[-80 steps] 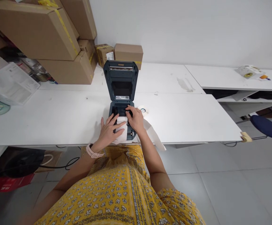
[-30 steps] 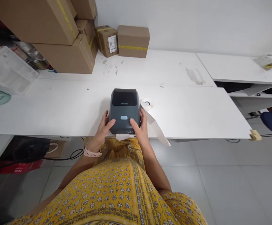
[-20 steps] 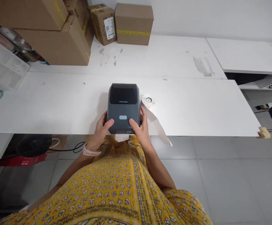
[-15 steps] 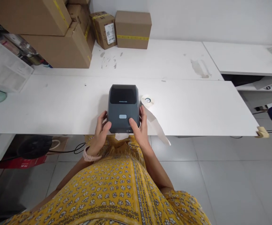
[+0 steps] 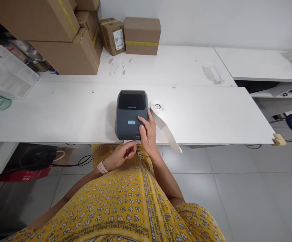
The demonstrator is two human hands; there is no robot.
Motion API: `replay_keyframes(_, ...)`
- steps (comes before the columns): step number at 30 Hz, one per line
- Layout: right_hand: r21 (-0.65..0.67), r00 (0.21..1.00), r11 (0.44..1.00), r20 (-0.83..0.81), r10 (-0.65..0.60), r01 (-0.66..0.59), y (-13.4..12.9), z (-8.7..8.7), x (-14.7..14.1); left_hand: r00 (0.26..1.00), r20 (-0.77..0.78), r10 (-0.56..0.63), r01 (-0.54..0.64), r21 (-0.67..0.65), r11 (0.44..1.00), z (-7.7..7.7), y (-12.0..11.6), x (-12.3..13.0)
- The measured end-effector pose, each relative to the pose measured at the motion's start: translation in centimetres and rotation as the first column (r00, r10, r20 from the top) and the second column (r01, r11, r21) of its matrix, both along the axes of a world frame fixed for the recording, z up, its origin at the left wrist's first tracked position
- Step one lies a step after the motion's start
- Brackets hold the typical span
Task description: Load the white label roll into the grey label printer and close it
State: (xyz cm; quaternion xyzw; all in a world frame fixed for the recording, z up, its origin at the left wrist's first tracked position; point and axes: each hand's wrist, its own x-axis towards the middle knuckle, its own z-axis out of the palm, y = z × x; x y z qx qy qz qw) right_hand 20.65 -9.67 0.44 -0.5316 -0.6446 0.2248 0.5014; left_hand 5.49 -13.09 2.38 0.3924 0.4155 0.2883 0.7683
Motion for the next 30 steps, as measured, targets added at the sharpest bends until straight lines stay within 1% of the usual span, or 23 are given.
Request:
replay_keyframes(3,0.018,1.000,1.000,0.002,-0.012,0.012,0.1,-0.1,-0.1,0.997,-0.065,0.031,-0.027,0.060,0.998,-0.1,0.2,0.0)
replay_keyframes(5,0.027,1.000,0.999,0.007,-0.023,0.023,0.1,0.0,-0.2,0.997,-0.077,0.017,-0.013,0.052,0.999,-0.6,0.3,-0.2)
replay_keyframes(8,0.088,0.996,0.995,0.069,-0.052,0.046,0.1,0.4,-0.2,0.998,-0.008,-0.062,0.062,0.003,0.998,-1.5,0.5,-0.7)
replay_keyframes(9,0.116,0.991,0.992,0.118,-0.059,0.045,0.1,0.7,-0.1,0.994,0.004,-0.105,0.105,0.021,0.994,-1.8,0.4,-1.0)
replay_keyframes(10,0.138,0.983,0.990,0.175,-0.063,0.038,0.0,0.9,0.0,0.988,-0.019,-0.151,0.152,0.070,0.986,-2.1,0.4,-1.4)
replay_keyframes(12,0.150,0.955,0.989,0.292,-0.051,0.007,-0.1,1.6,0.4,0.956,-0.200,-0.214,0.257,0.222,0.941,-2.5,0.3,-2.6)
replay_keyframes(13,0.138,0.939,0.990,0.341,-0.037,-0.011,-0.1,2.0,0.6,0.924,-0.315,-0.216,0.309,0.285,0.907,-2.7,0.2,-3.5)
replay_keyframes(14,0.122,0.925,0.992,0.380,-0.021,-0.027,-0.1,2.4,0.8,0.885,-0.424,-0.193,0.348,0.326,0.879,-2.8,0.3,-4.5)
replay_keyframes(15,0.107,0.911,0.993,0.412,-0.003,-0.045,0.0,2.9,0.9,0.859,-0.481,-0.176,0.367,0.338,0.867,-2.9,0.4,-5.5)
replay_keyframes(16,0.093,0.898,0.993,0.440,0.018,-0.065,0.1,3.3,1.0,0.847,-0.509,-0.153,0.363,0.343,0.866,-2.9,0.5,-6.6)
replay_keyframes(17,0.083,0.884,0.993,0.465,0.040,-0.089,0.3,3.6,1.2,0.840,-0.530,-0.113,0.340,0.352,0.872,-2.8,0.7,-7.6)
replay_keyframes(18,0.074,0.871,0.991,0.487,0.063,-0.113,0.5,3.9,1.3,0.833,-0.552,-0.036,0.287,0.375,0.882,-2.6,1.0,-8.4)
replay_keyframes(19,0.066,0.860,0.989,0.503,0.084,-0.136,0.8,4.1,1.4,0.816,-0.571,0.090,0.196,0.420,0.886,-2.3,1.3,-9.0)
replay_keyframes(20,0.056,0.853,0.986,0.511,0.104,-0.154,1.0,4.1,1.5,0.790,-0.564,0.243,0.079,0.486,0.870,-1.9,1.6,-9.3)
replay_keyframes(21,0.047,0.854,0.985,0.507,0.121,-0.168,1.1,4.0,1.6,0.754,-0.524,0.396,-0.042,0.564,0.825,-1.4,1.9,-9.2)
replay_keyframes(22,0.038,0.863,0.984,0.486,0.134,-0.175,1.1,3.8,1.7,0.719,-0.457,0.523,-0.149,0.634,0.759,-0.9,2.1,-8.9)
replay_keyframes(23,0.035,0.882,0.983,0.448,0.145,-0.179,0.9,3.4,1.8,0.702,-0.380,0.602,-0.227,0.682,0.695,-0.4,2.3,-8.4)
replay_keyframes(24,0.032,0.909,0.984,0.388,0.150,-0.176,0.7,2.9,1.8,0.711,-0.317,0.628,-0.267,0.705,0.657,0.1,2.3,-7.7)
replay_keyframes(25,0.026,0.941,0.987,0.307,0.144,-0.160,0.3,2.3,1.8,0.738,-0.282,0.613,-0.277,0.702,0.656,0.5,2.4,-7.0)
replay_keyframes(27,-0.001,0.991,0.996,0.102,0.086,-0.086,-0.5,1.0,1.7,0.801,-0.253,0.542,-0.266,0.660,0.703,1.0,2.4,-5.5)
replay_keyframes(28,-0.021,0.999,0.999,0.006,0.041,-0.041,-0.9,0.5,1.6,0.823,-0.244,0.514,-0.263,0.638,0.724,1.2,2.5,-5.0)
replay_keyframes(29,-0.038,0.998,0.999,-0.069,0.000,-0.003,-1.1,0.2,1.5,0.834,-0.229,0.502,-0.267,0.628,0.731,1.4,2.7,-4.7)
replay_keyframes(30,-0.045,0.993,0.999,-0.117,-0.025,0.020,-1.2,0.0,1.4,0.838,-0.208,0.504,-0.278,0.632,0.723,1.6,3.0,-4.5)
